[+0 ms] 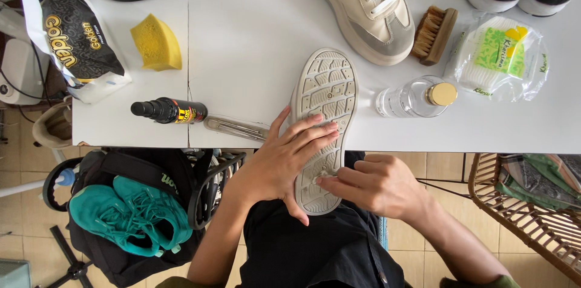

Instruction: The person cleans the sole of a white sneaker using a cotton swab. They hold the shoe with one hand and scrub the textured bottom with the swab in the other hand, focusing on the grooves and patterns of the sole.

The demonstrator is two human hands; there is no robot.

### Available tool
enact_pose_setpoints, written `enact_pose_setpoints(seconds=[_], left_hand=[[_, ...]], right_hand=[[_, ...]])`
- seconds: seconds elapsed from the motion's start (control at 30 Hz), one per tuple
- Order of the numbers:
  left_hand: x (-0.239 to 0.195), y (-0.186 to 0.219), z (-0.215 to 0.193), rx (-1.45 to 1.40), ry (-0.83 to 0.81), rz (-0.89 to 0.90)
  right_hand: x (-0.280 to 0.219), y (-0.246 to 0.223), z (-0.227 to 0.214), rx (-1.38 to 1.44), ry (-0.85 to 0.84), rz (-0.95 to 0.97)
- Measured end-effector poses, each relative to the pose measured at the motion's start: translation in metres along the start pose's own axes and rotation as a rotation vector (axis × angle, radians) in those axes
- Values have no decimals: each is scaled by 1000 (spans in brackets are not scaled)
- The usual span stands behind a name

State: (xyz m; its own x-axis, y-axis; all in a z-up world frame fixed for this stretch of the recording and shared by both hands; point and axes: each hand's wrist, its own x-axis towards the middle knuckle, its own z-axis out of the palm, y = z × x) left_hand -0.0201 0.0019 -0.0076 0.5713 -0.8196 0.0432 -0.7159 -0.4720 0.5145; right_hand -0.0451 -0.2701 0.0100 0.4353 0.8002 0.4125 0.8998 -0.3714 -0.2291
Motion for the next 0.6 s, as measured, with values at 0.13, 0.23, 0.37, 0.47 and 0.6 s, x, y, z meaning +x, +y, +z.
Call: enact_pose_setpoints(seconds=[0.13, 0.23, 0.37, 0.47, 0.6], left_hand=[[1, 3, -3, -1, 16, 5], [0, 3, -5, -31, 38, -14], [2, 1, -5, -67, 32, -11], [-1, 0, -1, -81, 13, -26], [0, 1, 1, -103, 57, -7]], right_hand=[[12, -13, 11, 8, -11, -46], [13, -9, 13, 13, -58, -77], [9, 3, 1, 32, -84, -81], [-1, 5, -1, 28, -132, -36], [5, -1, 3, 27, -42, -32]])
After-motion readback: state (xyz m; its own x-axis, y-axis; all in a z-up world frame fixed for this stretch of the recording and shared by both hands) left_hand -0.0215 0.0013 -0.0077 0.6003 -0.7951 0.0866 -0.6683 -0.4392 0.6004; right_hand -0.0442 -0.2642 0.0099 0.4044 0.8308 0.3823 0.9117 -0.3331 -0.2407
